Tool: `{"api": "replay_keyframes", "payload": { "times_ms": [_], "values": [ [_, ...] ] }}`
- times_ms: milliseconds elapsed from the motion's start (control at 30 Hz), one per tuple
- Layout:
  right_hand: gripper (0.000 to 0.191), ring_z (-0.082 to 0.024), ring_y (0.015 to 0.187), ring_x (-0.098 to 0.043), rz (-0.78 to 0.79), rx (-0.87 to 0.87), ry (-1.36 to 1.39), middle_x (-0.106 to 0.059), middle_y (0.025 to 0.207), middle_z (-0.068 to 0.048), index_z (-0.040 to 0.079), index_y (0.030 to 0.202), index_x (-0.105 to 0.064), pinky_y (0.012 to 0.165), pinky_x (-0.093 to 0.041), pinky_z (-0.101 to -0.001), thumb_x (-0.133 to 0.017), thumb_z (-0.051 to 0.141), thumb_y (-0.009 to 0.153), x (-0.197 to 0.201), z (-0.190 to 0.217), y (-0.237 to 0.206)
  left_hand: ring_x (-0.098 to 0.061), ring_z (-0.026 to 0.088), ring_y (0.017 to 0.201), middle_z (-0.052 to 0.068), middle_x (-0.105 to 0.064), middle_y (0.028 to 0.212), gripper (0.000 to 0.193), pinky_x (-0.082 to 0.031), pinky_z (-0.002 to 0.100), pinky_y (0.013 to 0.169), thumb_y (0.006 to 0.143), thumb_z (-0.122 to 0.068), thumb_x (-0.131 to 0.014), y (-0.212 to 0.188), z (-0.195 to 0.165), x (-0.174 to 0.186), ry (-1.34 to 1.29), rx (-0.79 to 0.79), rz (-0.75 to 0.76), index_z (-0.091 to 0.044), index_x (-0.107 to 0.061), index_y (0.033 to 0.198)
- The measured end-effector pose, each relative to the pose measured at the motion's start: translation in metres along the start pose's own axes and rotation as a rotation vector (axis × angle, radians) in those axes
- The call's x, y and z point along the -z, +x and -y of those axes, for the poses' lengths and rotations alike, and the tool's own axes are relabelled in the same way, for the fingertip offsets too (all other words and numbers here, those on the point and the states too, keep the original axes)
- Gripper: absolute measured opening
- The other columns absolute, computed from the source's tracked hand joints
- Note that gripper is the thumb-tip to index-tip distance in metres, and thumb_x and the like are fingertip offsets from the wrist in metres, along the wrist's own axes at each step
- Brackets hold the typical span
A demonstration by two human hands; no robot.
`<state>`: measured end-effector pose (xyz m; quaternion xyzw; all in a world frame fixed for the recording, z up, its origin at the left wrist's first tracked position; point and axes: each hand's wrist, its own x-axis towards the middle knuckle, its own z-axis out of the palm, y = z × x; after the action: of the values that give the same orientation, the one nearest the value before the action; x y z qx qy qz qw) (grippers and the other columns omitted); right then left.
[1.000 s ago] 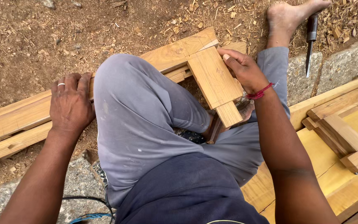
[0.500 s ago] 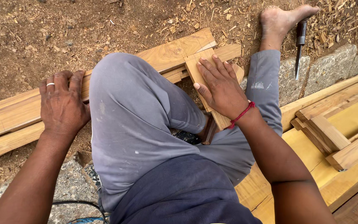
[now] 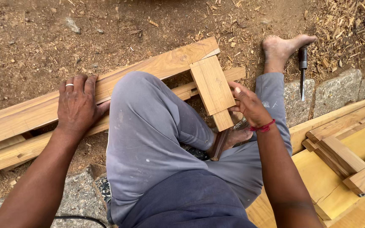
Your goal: The person sits on the ground and assembles wooden frame components by hand. They pick up small wooden pieces, fit them into slots on larger frame sections, and occasionally use a wooden mallet to tap pieces into place. The person handles multiple frame parts and aligns them to form a larger structure.
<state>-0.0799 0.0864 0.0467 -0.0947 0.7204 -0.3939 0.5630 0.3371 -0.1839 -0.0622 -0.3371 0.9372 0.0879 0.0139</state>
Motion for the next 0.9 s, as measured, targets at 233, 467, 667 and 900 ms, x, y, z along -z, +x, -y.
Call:
{"api": "replay_keyframes", "payload": {
  "times_ms": [233,467,667,900],
  "values": [
    [0.048,-0.013,0.109,-0.068,-0.068,0.162,-0.291,-0.072,0.124,-0.012,-0.003,0.142,-0.058,0.093,-0.056,-0.0268,-0.069,0.017,0.1,-0.015,-0.022,0.019,-0.05,0.031,0.125,0.017,-0.057,0.127,0.095,-0.033,0.048,0.115,0.079,-0.074,-0.075,-0.006,-0.002,-0.008,-0.11,0.035,-0.001,-0.001,-0.06,0.139],
    [0.047,-0.011,0.114,-0.067,-0.099,0.285,-0.546,-0.072,0.126,-0.01,-0.001,0.143,-0.054,0.097,-0.054,-0.0275,-0.066,0.014,0.101,-0.026,-0.016,0.012,-0.05,0.031,0.13,0.015,-0.057,0.13,0.091,-0.033,0.047,0.12,0.08,-0.07,-0.079,-0.01,0.0,-0.015,-0.139,0.045,-0.021,-0.002,-0.061,0.139],
    [0.047,-0.011,0.114,-0.066,-0.144,0.282,-0.665,-0.073,0.126,-0.011,0.0,0.143,-0.055,0.099,-0.054,-0.0289,-0.067,0.017,0.101,-0.038,0.001,0.002,-0.05,0.03,0.127,0.015,-0.057,0.13,0.09,-0.032,0.048,0.123,0.083,-0.071,-0.079,-0.012,-0.001,-0.017,-0.156,0.039,-0.043,-0.002,-0.061,0.137],
    [0.05,-0.014,0.113,-0.069,-0.162,0.206,-0.611,-0.073,0.123,-0.012,0.003,0.144,-0.053,0.095,-0.057,-0.0299,-0.066,0.02,0.1,-0.043,0.009,-0.001,-0.05,0.031,0.126,0.014,-0.057,0.128,0.092,-0.032,0.048,0.123,0.082,-0.073,-0.078,-0.01,-0.002,-0.014,-0.126,0.044,-0.015,-0.002,-0.06,0.139]
  ]
}}
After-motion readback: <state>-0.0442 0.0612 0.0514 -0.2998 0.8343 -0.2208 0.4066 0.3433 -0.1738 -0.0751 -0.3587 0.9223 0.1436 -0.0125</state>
